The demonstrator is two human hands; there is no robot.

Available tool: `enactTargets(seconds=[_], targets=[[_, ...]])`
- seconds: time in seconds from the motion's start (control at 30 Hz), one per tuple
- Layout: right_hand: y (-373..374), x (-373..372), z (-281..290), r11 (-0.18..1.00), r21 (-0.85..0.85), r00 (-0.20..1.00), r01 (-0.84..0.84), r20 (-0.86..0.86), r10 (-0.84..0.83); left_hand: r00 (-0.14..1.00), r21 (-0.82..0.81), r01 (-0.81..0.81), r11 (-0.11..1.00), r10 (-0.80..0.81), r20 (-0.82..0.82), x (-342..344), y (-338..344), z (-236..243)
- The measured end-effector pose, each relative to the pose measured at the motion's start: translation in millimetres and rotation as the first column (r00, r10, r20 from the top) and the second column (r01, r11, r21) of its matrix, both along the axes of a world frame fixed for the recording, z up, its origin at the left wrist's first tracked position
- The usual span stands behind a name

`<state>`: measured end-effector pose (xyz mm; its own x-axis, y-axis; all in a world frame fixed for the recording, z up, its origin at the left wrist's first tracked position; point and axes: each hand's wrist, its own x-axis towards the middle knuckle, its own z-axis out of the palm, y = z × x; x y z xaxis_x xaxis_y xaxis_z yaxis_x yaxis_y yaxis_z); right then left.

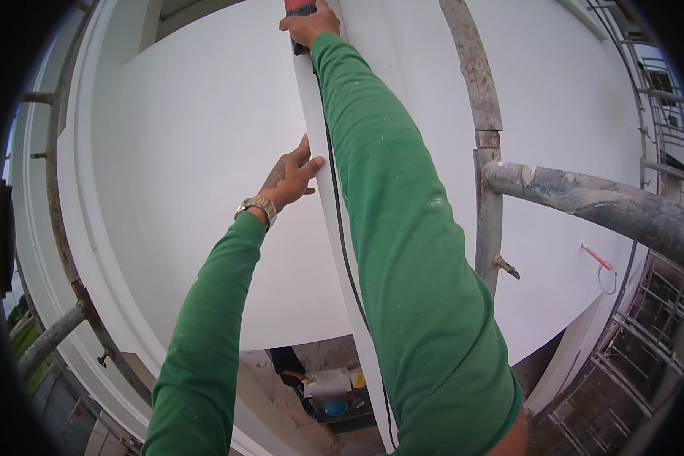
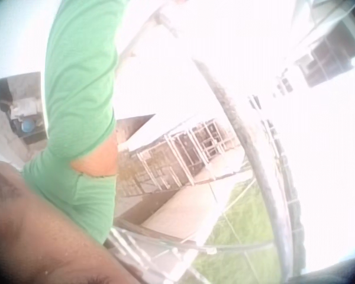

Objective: The person uses a handheld angle grinder to smooth a vertical white wall surface while standing on scaffolding. They hold the grinder with both hands and move it along the wall edge, occasionally repositioning on the scaffold to reach different sections.

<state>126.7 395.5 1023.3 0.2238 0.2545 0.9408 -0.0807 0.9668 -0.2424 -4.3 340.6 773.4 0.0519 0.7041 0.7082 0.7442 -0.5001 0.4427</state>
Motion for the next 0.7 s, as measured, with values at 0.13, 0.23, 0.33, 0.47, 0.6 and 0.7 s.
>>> enactTargets(seconds=[0.13,0.23,0.33,0.47,0.6,0.7], targets=[[-10,0,-6,0.994,-0.041,0.994,-0.105,0.037,0.106,1.000,-0.039,-0.016,0.999,0.016,0.013,-6,-2,0],[-9,0,-1,0.991,-0.090,0.993,-0.103,0.054,0.108,1.000,-0.038,-0.007,0.999,0.008,0.013,-5,-4,0],[1,-3,11,0.999,-0.046,1.000,0.011,0.010,-0.011,1.000,-0.030,-0.012,0.999,0.012,-0.004,-2,-4,1],[4,-5,22,0.997,-0.027,0.997,0.072,-0.007,-0.072,1.000,-0.020,-0.007,1.000,0.006,-0.019,-4,-5,2],[-7,-3,27,0.998,-0.047,0.994,-0.033,0.098,0.038,0.997,-0.027,-0.060,0.998,0.058,-0.053,-11,-1,1],[-9,-6,36,0.988,-0.052,0.987,-0.145,0.057,0.148,0.992,0.029,-0.079,0.996,0.081,-0.094,-21,11,-1]])
